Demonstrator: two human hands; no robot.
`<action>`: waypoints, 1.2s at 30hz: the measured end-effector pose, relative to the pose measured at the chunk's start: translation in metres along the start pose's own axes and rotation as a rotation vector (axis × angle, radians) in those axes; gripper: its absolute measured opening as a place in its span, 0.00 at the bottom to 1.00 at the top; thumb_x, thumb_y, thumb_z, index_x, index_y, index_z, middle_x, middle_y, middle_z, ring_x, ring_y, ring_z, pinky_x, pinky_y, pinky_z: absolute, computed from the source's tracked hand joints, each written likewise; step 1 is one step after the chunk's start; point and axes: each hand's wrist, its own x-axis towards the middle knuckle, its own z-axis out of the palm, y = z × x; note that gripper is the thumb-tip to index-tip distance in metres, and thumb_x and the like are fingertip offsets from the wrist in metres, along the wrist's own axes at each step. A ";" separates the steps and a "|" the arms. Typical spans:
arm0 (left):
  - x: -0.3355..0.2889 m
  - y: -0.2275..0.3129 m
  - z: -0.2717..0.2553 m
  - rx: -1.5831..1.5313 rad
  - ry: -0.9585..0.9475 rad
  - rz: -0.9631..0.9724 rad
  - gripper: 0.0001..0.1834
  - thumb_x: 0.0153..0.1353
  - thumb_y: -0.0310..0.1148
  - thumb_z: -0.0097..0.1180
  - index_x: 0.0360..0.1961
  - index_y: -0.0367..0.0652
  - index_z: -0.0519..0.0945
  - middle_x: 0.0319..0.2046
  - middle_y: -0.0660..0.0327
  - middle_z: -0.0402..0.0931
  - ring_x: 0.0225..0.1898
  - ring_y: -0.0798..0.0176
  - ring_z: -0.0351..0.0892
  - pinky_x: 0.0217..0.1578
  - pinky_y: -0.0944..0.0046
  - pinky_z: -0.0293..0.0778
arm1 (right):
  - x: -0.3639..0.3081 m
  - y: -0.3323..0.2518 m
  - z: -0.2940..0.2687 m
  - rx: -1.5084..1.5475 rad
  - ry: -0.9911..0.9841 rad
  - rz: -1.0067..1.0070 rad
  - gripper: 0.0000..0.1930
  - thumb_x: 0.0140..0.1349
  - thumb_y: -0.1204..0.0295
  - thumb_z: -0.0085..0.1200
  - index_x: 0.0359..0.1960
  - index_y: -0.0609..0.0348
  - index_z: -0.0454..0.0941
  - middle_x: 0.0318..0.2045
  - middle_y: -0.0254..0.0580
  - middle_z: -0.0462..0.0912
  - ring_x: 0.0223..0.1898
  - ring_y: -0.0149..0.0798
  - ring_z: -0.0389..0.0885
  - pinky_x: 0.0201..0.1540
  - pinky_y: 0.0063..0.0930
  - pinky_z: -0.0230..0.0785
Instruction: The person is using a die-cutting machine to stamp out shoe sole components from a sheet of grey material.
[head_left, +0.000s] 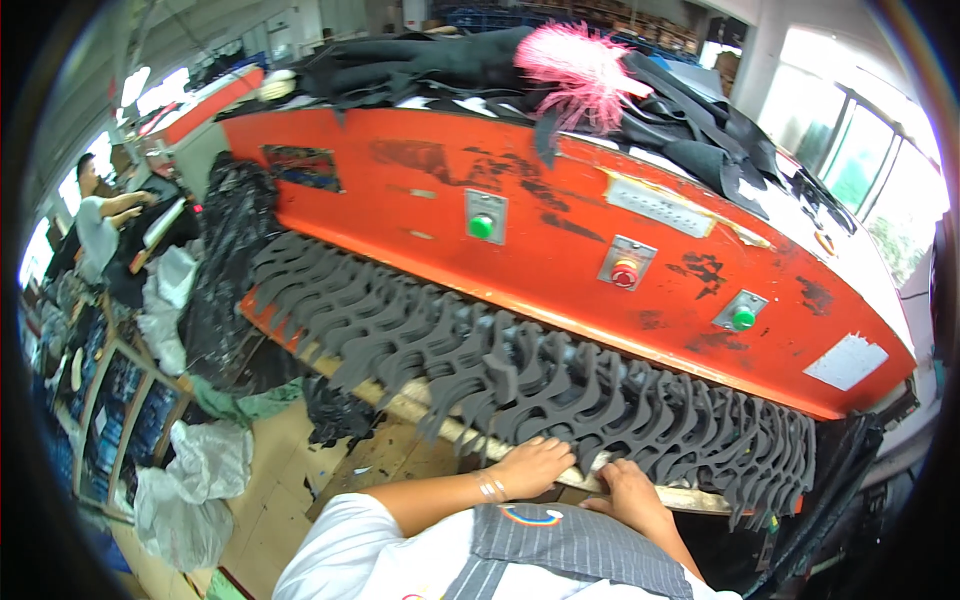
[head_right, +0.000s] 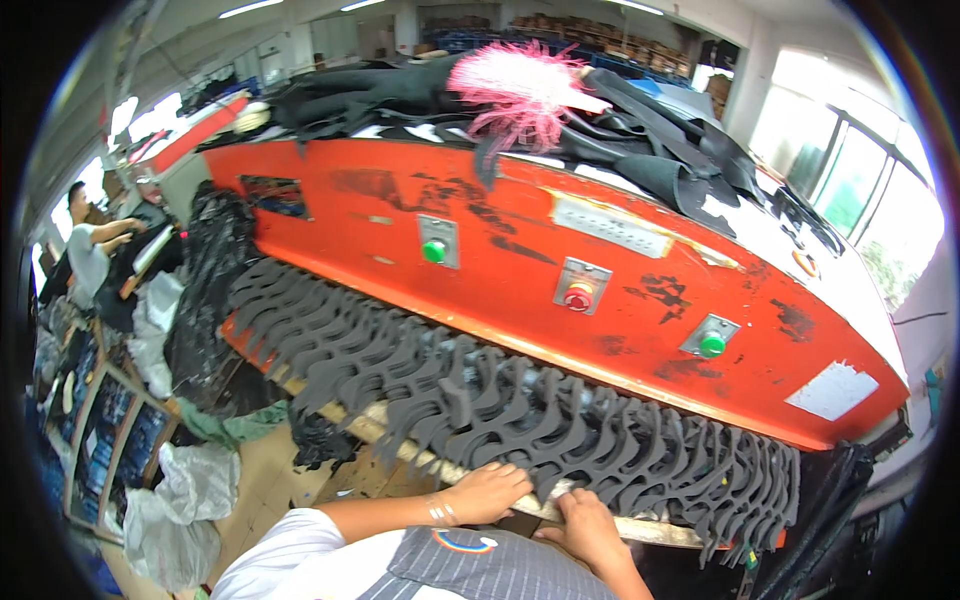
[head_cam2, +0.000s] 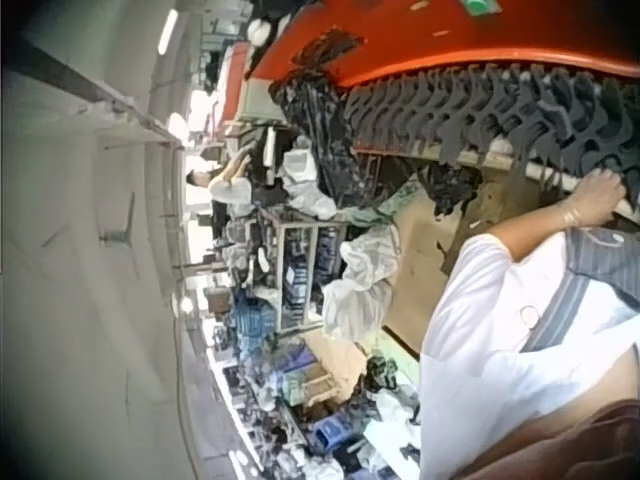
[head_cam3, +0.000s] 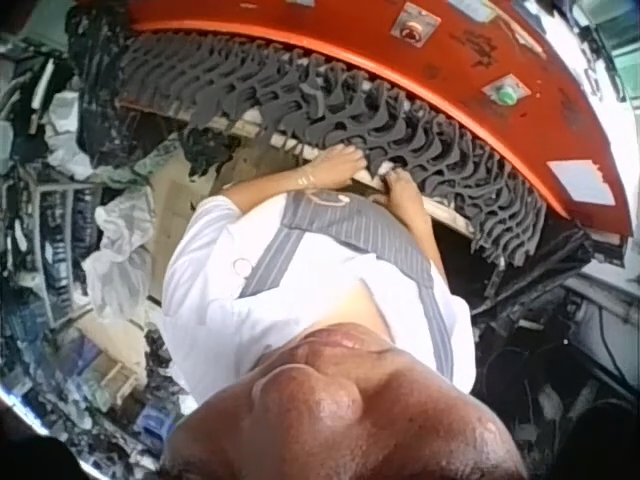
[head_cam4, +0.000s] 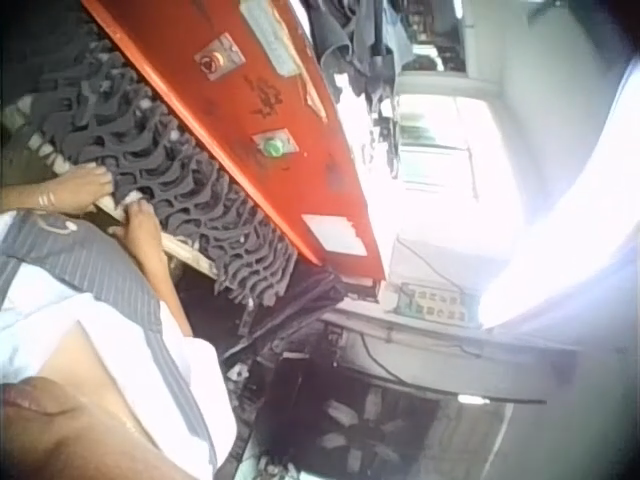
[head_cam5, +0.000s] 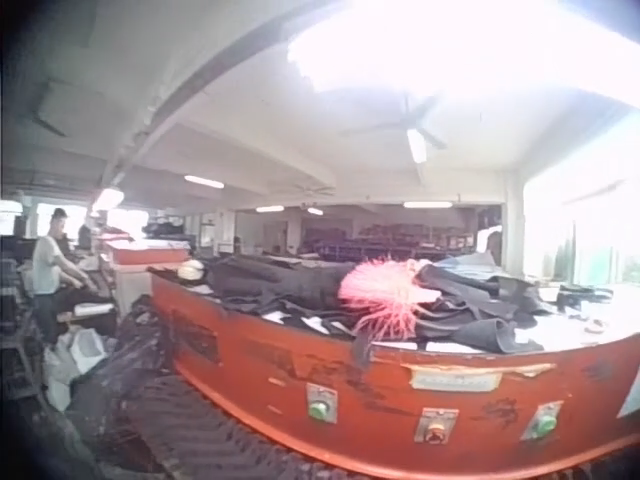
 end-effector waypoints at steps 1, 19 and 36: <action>0.001 0.003 0.004 0.041 0.047 -0.013 0.26 0.42 0.38 0.69 0.41 0.42 0.73 0.40 0.59 0.70 0.46 0.57 0.71 0.44 0.60 0.68 | -0.002 0.001 0.005 -0.086 -0.010 0.003 0.30 0.39 0.56 0.71 0.40 0.64 0.76 0.37 0.51 0.75 0.42 0.53 0.74 0.45 0.43 0.69; 0.012 0.027 0.037 0.300 0.142 -0.401 0.29 0.37 0.45 0.74 0.39 0.42 0.77 0.40 0.53 0.74 0.45 0.51 0.75 0.46 0.53 0.73 | 0.022 0.025 0.092 -0.304 0.435 0.149 0.27 0.34 0.69 0.72 0.38 0.58 0.73 0.38 0.46 0.75 0.46 0.48 0.75 0.49 0.40 0.71; 0.122 -0.001 -0.070 -0.472 -0.242 -0.195 0.15 0.54 0.44 0.63 0.27 0.42 0.83 0.24 0.54 0.80 0.26 0.52 0.80 0.30 0.59 0.75 | 0.073 0.104 -0.089 0.157 0.434 -0.011 0.12 0.56 0.68 0.54 0.39 0.60 0.80 0.38 0.50 0.81 0.44 0.54 0.79 0.47 0.43 0.72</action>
